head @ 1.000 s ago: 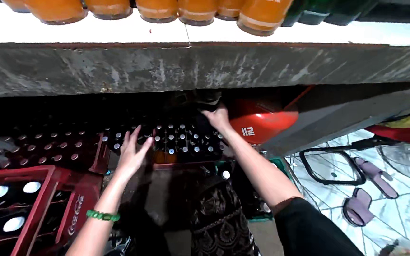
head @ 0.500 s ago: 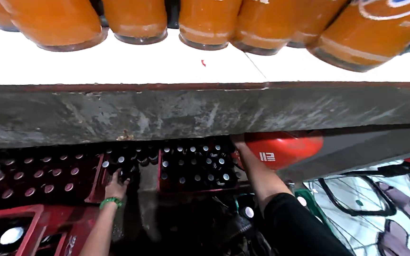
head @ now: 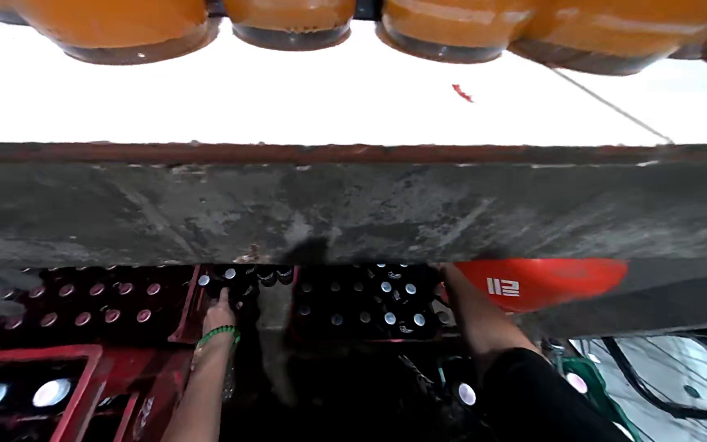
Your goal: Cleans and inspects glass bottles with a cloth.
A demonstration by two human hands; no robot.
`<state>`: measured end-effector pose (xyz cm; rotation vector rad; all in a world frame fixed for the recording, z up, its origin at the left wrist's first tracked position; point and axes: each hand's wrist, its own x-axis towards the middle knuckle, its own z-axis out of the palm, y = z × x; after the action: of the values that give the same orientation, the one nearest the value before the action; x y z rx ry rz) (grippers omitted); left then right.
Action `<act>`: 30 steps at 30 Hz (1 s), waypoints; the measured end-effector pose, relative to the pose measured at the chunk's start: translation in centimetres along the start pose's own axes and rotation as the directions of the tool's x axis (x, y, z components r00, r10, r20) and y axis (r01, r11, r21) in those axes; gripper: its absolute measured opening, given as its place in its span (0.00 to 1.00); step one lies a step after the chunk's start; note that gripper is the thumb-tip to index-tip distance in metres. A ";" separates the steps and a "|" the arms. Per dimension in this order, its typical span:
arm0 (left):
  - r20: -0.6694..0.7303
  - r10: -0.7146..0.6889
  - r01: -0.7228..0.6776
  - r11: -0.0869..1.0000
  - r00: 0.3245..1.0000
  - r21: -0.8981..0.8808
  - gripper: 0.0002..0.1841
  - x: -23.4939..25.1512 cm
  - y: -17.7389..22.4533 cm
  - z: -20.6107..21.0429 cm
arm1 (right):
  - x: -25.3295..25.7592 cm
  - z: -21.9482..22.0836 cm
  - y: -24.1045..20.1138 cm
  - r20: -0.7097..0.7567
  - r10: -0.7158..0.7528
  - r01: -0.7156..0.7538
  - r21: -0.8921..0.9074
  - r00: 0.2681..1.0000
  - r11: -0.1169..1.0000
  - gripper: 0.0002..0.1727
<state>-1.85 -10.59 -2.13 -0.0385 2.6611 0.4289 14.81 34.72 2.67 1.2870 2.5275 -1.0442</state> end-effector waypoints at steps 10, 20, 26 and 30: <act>-0.057 -0.013 0.018 0.996 0.998 0.086 0.27 -4.1 0.3 -3.7 | -4.4 -3.5 -5.6 -0.247 -0.040 -0.005 -0.180 0.968 0.984 0.26; -0.430 0.425 -0.503 0.861 0.796 -0.080 0.17 -18.4 2.1 -14.7 | -25.5 1.2 -14.4 0.049 -0.704 0.531 0.620 0.708 0.578 0.25; -0.648 0.434 -0.736 0.603 0.627 -0.308 0.10 -25.6 1.9 -14.3 | -31.6 8.9 -18.0 0.086 -0.925 0.823 0.430 0.371 0.370 0.46; -0.641 0.400 -0.706 0.626 0.655 -0.331 0.09 -26.8 0.7 -13.1 | -32.3 9.9 -14.8 0.142 -0.903 0.798 0.427 0.406 0.426 0.50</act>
<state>16.76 -15.03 20.83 0.6520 2.8828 1.6321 22.14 0.99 15.61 -0.4260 2.7338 -1.6597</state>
